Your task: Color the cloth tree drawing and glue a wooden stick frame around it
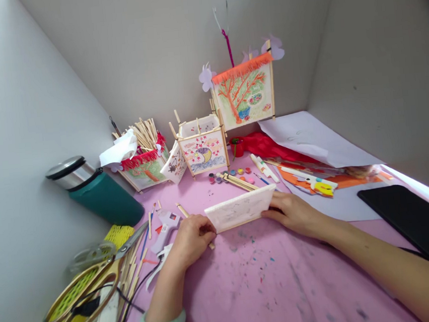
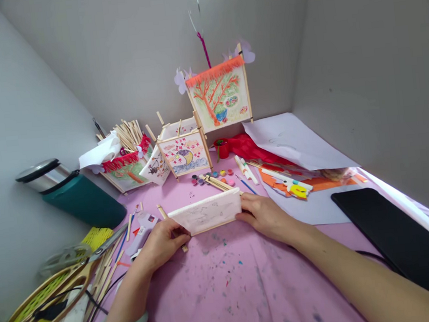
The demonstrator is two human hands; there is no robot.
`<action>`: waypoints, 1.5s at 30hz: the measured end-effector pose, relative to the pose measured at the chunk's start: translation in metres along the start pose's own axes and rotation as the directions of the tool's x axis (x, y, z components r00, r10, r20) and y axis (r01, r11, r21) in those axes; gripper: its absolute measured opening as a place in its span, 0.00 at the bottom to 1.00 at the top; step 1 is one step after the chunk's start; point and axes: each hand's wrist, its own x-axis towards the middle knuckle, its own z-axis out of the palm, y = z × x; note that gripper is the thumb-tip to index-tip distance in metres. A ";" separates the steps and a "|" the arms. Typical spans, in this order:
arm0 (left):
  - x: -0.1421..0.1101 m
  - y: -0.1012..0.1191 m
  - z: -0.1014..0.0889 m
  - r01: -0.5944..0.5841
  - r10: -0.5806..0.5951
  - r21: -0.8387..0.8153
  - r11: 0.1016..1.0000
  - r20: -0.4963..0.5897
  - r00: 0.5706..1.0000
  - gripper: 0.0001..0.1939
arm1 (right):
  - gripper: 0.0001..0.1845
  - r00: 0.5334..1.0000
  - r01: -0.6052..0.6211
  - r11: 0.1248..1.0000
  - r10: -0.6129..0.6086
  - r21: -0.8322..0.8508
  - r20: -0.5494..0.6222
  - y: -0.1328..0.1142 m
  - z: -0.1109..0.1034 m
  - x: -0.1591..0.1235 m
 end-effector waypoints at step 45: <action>-0.007 0.018 0.008 -0.073 0.015 -0.403 0.912 -0.146 0.989 0.10 | 0.17 0.930 -0.171 0.688 0.350 0.706 -0.116 -0.044 -0.061 0.011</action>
